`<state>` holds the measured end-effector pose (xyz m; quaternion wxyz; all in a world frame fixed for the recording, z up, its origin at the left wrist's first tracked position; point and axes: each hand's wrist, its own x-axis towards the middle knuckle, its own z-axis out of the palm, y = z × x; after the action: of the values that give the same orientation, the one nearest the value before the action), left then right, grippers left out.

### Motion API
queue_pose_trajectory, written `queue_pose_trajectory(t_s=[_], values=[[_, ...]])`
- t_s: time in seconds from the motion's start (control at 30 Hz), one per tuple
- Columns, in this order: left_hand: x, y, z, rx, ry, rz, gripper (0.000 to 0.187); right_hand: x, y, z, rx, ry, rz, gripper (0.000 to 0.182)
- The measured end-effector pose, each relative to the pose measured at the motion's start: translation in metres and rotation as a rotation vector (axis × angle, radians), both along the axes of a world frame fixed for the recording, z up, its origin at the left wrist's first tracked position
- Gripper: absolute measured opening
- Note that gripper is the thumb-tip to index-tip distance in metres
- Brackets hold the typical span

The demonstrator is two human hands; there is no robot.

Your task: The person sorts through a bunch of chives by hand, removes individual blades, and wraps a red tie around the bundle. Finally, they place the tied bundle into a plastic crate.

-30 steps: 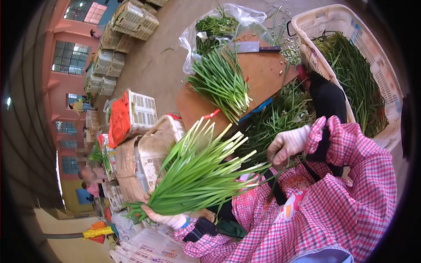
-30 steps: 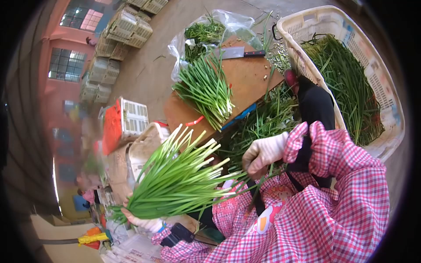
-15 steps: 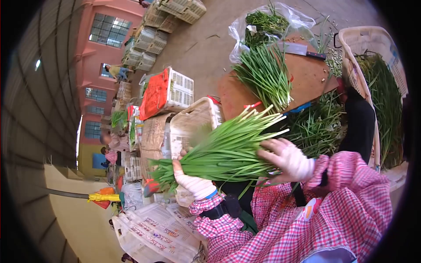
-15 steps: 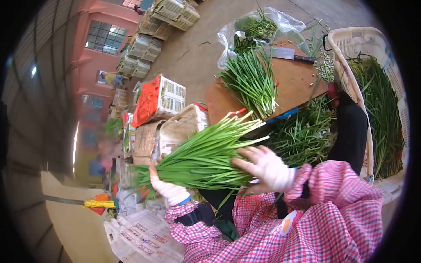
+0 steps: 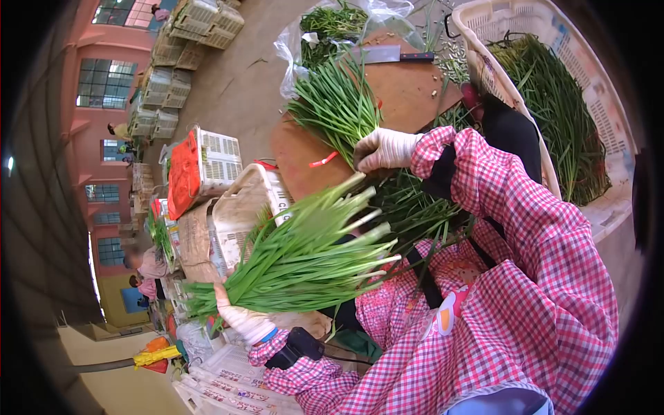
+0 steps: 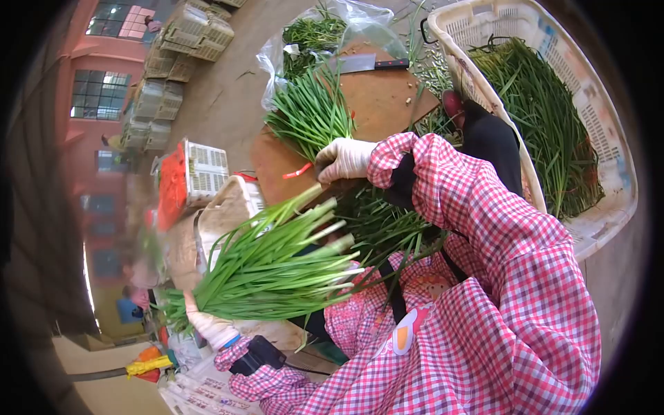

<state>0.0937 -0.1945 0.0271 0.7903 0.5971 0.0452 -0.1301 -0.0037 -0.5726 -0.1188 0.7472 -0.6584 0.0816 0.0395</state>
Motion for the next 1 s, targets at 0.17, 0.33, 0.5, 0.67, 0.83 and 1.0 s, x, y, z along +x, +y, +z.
queue_pose_trajectory(t_s=[0.17,0.33,0.5,0.67,0.83,1.0], values=[[-0.004,0.019,-0.003,-0.043,-0.060,0.265,0.048,-0.019,-0.010,-0.028,0.067,0.062,-0.253,0.015],[-0.001,0.025,-0.005,-0.019,-0.039,0.362,0.046,-0.068,0.009,0.011,0.160,0.068,-0.026,0.019],[0.006,0.026,-0.009,0.080,-0.130,0.410,0.045,-0.073,0.055,0.024,-0.246,-0.187,0.274,0.038],[0.010,0.019,-0.008,0.023,-0.064,0.420,0.051,-0.036,0.090,0.025,-0.472,-0.110,0.270,0.029],[0.014,0.026,-0.002,0.061,-0.050,0.470,0.049,-0.032,0.085,0.033,-0.406,-0.096,0.323,0.022],[0.018,0.039,-0.011,-0.006,-0.097,0.417,0.044,-0.042,0.074,0.038,-0.135,0.050,0.469,0.019]])
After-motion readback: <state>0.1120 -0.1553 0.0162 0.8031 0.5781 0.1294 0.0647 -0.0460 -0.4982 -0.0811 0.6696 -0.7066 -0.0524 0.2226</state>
